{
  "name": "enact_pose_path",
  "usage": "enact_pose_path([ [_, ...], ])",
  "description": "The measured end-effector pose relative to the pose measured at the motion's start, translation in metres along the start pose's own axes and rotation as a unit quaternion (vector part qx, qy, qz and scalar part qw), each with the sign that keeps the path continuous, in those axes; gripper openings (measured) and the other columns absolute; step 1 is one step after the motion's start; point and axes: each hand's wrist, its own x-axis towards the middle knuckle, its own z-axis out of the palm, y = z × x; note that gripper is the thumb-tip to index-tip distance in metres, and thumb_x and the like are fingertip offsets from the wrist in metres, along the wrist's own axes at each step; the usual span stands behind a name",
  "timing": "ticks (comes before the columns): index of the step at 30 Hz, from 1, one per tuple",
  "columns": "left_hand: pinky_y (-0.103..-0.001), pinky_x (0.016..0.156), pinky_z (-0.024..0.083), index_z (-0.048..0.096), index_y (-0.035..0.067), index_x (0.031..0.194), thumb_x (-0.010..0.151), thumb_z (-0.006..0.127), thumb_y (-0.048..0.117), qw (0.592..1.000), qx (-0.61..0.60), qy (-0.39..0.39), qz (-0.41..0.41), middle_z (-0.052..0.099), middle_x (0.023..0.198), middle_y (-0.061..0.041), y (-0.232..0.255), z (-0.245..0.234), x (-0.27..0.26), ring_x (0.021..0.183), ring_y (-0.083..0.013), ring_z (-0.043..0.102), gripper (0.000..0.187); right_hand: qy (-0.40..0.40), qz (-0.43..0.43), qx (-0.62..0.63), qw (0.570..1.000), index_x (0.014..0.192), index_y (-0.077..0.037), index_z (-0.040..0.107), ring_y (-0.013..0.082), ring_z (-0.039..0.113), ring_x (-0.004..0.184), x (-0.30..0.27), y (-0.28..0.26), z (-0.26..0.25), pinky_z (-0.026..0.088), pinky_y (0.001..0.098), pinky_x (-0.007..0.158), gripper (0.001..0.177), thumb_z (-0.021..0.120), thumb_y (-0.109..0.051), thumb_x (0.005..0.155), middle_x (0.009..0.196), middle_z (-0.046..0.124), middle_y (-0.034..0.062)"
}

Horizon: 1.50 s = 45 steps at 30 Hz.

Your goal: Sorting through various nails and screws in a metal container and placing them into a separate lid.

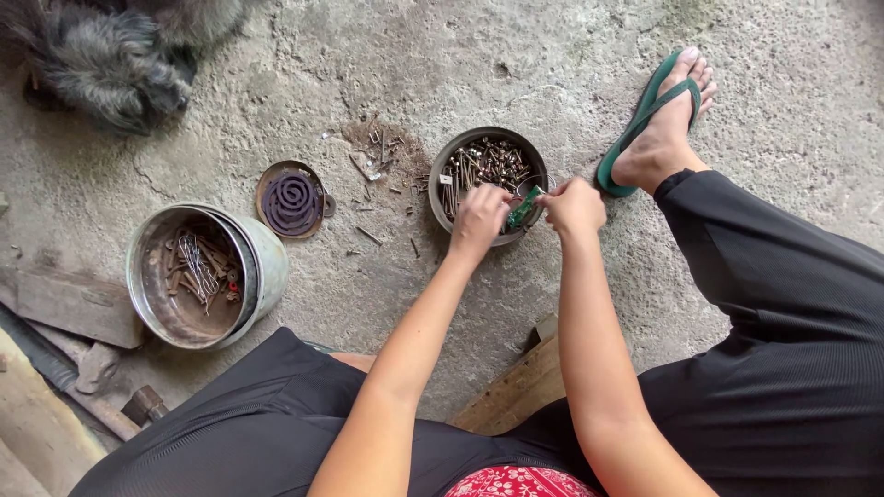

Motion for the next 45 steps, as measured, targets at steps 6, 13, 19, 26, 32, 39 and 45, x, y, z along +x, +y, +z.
enact_pose_path([
  [6,-0.045,0.091,0.048,0.07,0.015,0.097,0.081,0.077,0.02,0.997,0.061,-0.037,0.027,0.065,0.102,-0.003,0.037,-0.033,-0.008,0.107,-0.025,0.058,0.018,0.11,-0.108,0.078,0.985,0.097,-0.014,0.068,0.0228,0.074,0.08,0.028,0.023,0.032,0.057,0.0397,0.075,0.027,0.083,-0.022,0.076,0.088,0.076,0.0061],
  [13,-0.035,0.072,0.051,0.065,0.015,0.108,0.104,0.058,0.012,0.992,0.028,0.106,-0.066,0.064,0.089,-0.002,-0.025,-0.062,-0.009,0.082,-0.018,0.06,0.008,0.266,-0.258,0.06,0.927,0.097,-0.007,0.067,0.031,0.069,0.075,0.014,-0.02,0.052,0.054,0.0454,0.067,0.021,0.078,-0.015,0.081,0.093,0.07,0.0143],
  [19,-0.034,0.06,0.054,0.059,0.014,0.105,0.102,0.054,0.014,0.873,0.049,0.299,-0.382,0.063,0.086,-0.003,-0.132,-0.123,-0.059,0.074,-0.0187,0.062,0.006,-0.453,-0.084,0.179,0.869,0.113,-0.013,0.073,0.0125,0.065,0.065,-0.065,-0.065,0.127,0.055,0.0273,0.056,0.024,0.064,-0.029,0.098,0.084,0.072,0.0048],
  [26,-0.043,0.076,0.051,0.064,0.014,0.099,0.089,0.073,0.017,0.902,0.152,0.24,-0.325,0.066,0.095,-0.008,-0.135,-0.149,-0.115,0.091,-0.0292,0.064,0.014,0.006,-0.332,-0.086,0.939,0.108,-0.01,0.06,0.0352,0.068,0.078,-0.118,-0.047,0.179,0.054,0.0476,0.063,0.017,0.063,-0.014,0.092,0.1,0.064,0.0121],
  [32,-0.042,0.08,0.054,0.067,0.013,0.1,0.089,0.073,0.013,0.927,0.099,0.241,-0.269,0.064,0.102,-0.009,-0.135,-0.132,-0.121,0.095,-0.0295,0.064,0.013,0.092,-0.433,-0.162,0.882,0.11,-0.009,0.058,0.0287,0.063,0.096,-0.124,-0.02,0.18,0.056,0.0404,0.064,0.034,0.065,-0.004,0.077,0.111,0.058,0.0085],
  [39,-0.025,0.073,0.065,0.068,0.009,0.101,0.094,0.07,0.007,0.934,-0.156,0.202,-0.249,0.069,0.101,-0.004,-0.058,-0.083,-0.019,0.088,-0.0144,0.07,0.008,0.148,-0.524,-0.18,0.819,0.111,-0.015,0.066,0.0207,0.06,0.1,-0.111,0.004,0.166,0.053,0.0348,0.069,0.034,0.065,-0.012,0.077,0.109,0.059,0.0002],
  [45,-0.024,0.064,0.059,0.065,0.006,0.107,0.087,0.076,0.01,0.95,-0.209,0.173,-0.156,0.069,0.1,-0.01,0.012,-0.083,0.05,0.078,-0.0163,0.07,0.023,0.122,-0.536,-0.164,0.819,0.116,-0.009,0.064,0.0214,0.06,0.099,-0.1,0.012,0.17,0.052,0.0332,0.064,0.036,0.064,-0.014,0.08,0.113,0.06,0.0039],
])
